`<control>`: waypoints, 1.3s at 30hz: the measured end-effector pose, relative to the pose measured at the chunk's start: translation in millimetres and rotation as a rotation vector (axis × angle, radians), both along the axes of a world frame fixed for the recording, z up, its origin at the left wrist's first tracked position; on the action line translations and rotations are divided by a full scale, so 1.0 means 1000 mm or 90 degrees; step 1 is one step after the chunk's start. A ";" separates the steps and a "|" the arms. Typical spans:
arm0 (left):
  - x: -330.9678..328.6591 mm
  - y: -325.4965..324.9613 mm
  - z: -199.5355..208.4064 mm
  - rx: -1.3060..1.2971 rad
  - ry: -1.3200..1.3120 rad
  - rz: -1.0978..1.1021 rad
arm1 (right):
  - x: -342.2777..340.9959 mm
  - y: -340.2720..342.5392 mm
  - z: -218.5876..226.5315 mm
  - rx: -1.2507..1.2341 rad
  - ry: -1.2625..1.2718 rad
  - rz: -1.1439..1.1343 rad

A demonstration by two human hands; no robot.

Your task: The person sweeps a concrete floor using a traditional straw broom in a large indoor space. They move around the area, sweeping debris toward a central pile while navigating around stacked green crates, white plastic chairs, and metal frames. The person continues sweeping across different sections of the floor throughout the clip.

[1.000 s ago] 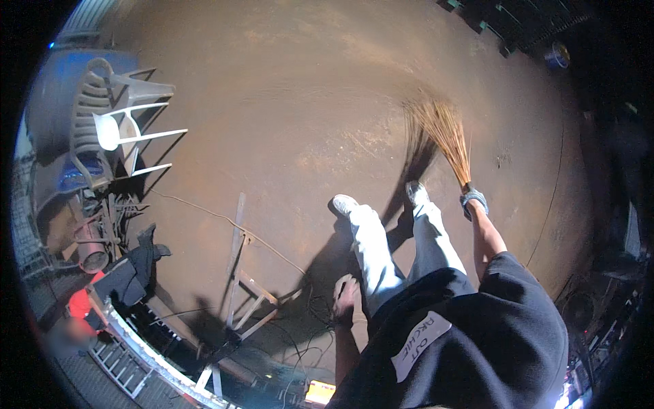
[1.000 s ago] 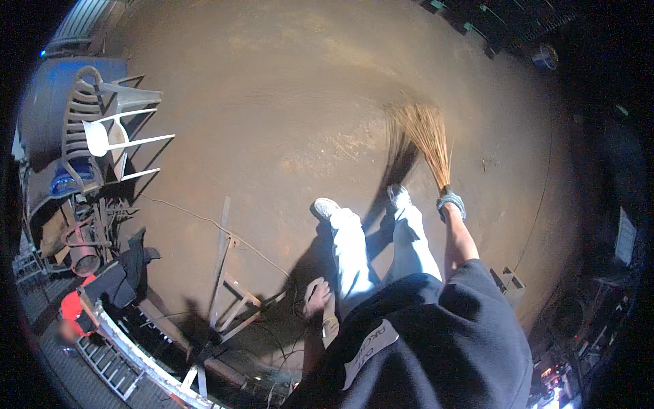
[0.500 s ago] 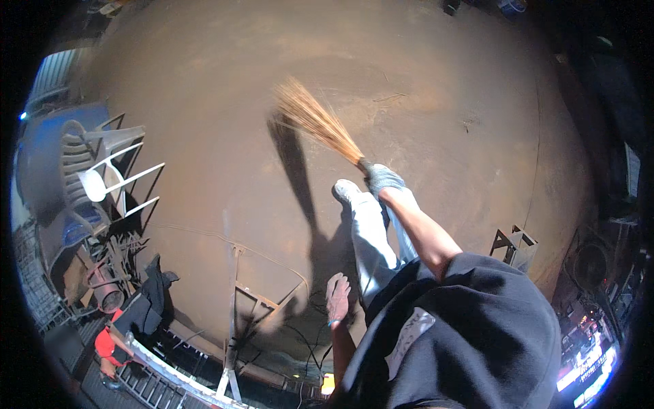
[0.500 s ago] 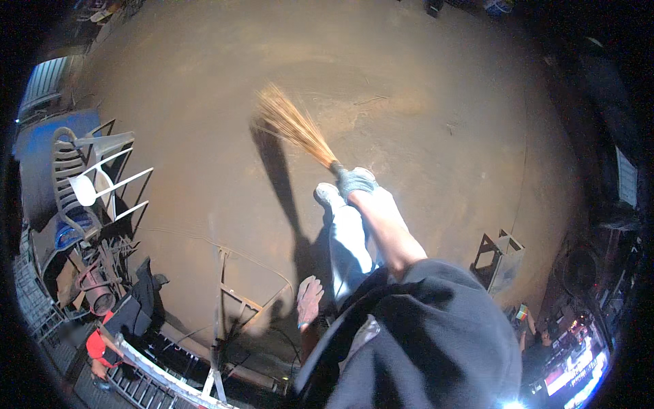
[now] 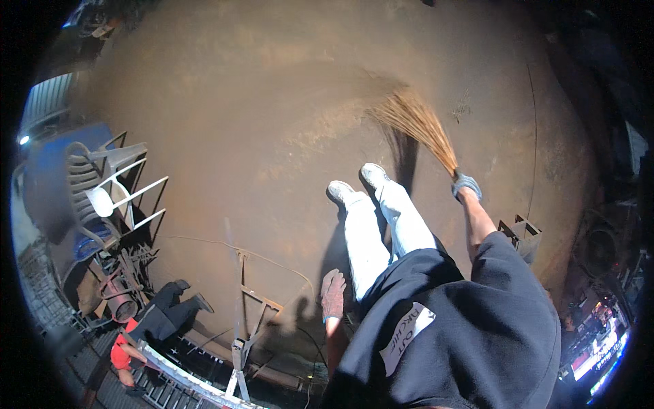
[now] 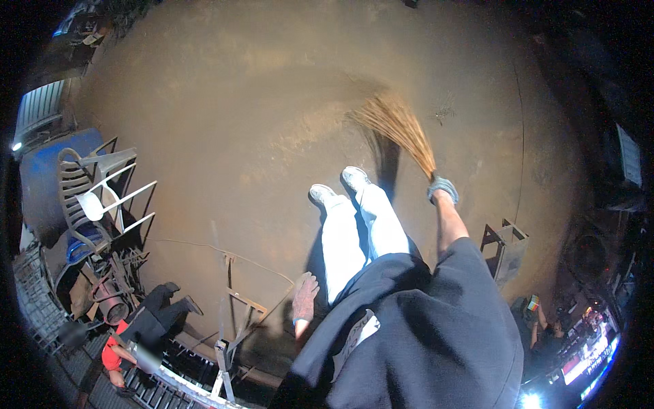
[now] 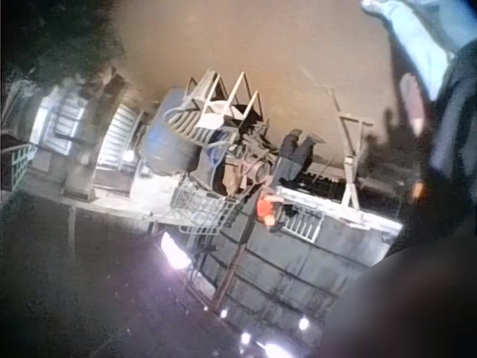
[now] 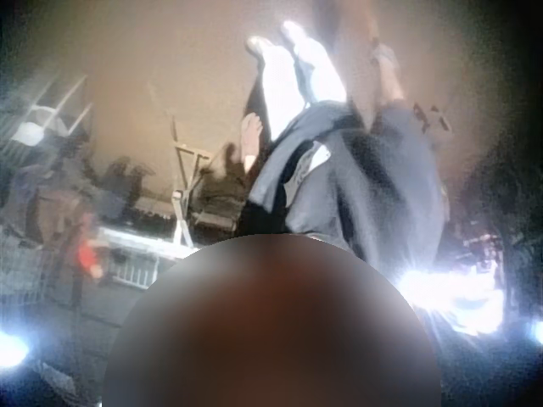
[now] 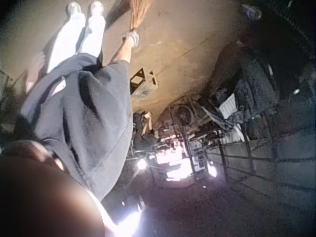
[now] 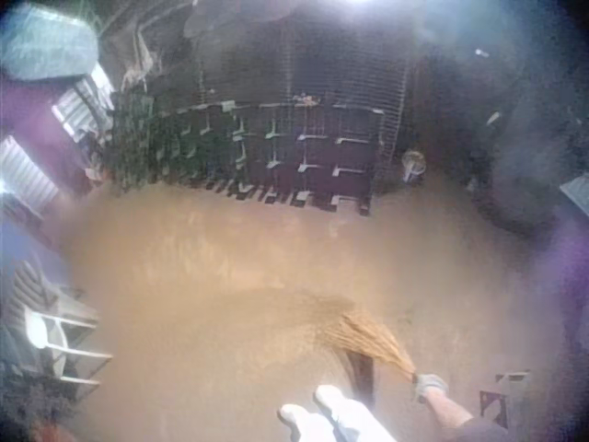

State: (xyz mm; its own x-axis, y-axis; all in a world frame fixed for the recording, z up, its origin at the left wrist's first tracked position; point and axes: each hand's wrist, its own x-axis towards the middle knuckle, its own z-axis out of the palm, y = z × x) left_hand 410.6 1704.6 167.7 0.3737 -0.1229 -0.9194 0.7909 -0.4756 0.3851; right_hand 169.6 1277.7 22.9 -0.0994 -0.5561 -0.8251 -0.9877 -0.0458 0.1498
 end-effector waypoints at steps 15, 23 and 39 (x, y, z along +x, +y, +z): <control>-0.003 -0.042 0.010 0.047 -0.018 -0.192 | 0.087 0.089 0.064 -0.009 -0.452 0.043; 0.028 -0.018 0.021 0.083 -0.096 -0.367 | 0.065 0.041 -0.014 0.072 -0.166 0.007; 0.020 -0.058 0.005 0.022 0.010 -0.235 | 0.014 0.029 0.112 -0.034 -0.118 -0.038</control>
State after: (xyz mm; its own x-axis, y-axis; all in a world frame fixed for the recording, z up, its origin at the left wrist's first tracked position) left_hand 430.2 1646.5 173.2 0.2953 -0.2156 -0.9308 0.5700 -0.7421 0.3527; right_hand 183.2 1306.3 134.9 0.0180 -0.5972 -0.8019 -0.9993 0.0167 -0.0348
